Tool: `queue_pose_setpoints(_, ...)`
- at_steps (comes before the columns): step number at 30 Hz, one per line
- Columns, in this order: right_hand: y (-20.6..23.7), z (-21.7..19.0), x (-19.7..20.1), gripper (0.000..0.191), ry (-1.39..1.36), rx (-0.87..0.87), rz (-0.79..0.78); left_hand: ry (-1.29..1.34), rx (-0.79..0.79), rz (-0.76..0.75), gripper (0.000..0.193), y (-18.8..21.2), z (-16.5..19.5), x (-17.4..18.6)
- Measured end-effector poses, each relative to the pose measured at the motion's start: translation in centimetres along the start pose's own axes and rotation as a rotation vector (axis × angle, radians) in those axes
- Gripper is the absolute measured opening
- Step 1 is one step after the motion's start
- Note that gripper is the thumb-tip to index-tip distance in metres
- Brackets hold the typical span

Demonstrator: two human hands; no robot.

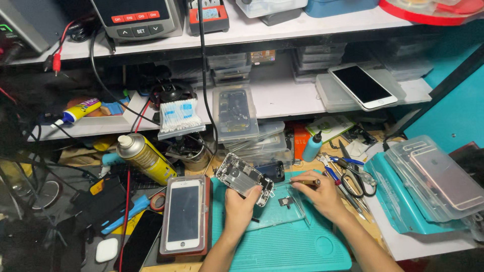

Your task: The person repairs a disassembled smartphone at a workbench. They hold the phone chassis, use a screwdriver to remove and tighten small screws, manipulate internal components with tweezers, and reposition the phone repeatedly while working on its internals.

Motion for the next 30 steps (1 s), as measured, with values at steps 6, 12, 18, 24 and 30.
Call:
queue_pose_setpoints(6, 0.4, -0.3, -0.4, 0.017, 0.335, -0.137, 0.008, 0.161, -0.084, -0.068, 0.047, 0.4, 0.7, -0.6)
queue_pose_setpoints(12, 0.2, -0.6, -0.7, 0.018, 0.285, 0.059, 0.037, 0.234, -0.015, -0.067, 0.09, 0.7, 1.7, -0.7)
queue_pose_setpoints(18, 0.5, 0.3, 0.0, 0.019, 0.071, -0.096, 0.115, 0.058, -0.148, -0.098, 0.063, 1.0, 3.0, 0.0)
queue_pose_setpoints(24, 0.5, -1.0, 2.0, 0.017, -0.41, -0.167, 0.14, -0.147, -0.142, -0.1, 0.023, 1.3, 4.3, 0.1)
queue_pose_setpoints(30, 0.5, -2.3, 2.1, 0.016, -0.554, -0.208, 0.108, -0.038, -0.254, -0.159, 0.021, 2.3, 7.4, -1.2)
Point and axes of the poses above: each hand's wrist, its own y-axis away from the middle knuckle, its own x-axis out of the back of the hand, z = x × y, the point moved 5 cm from there along -y, towards the middle knuckle, and after that the axes turned 7 degrees about z, right-handed, at the moved point
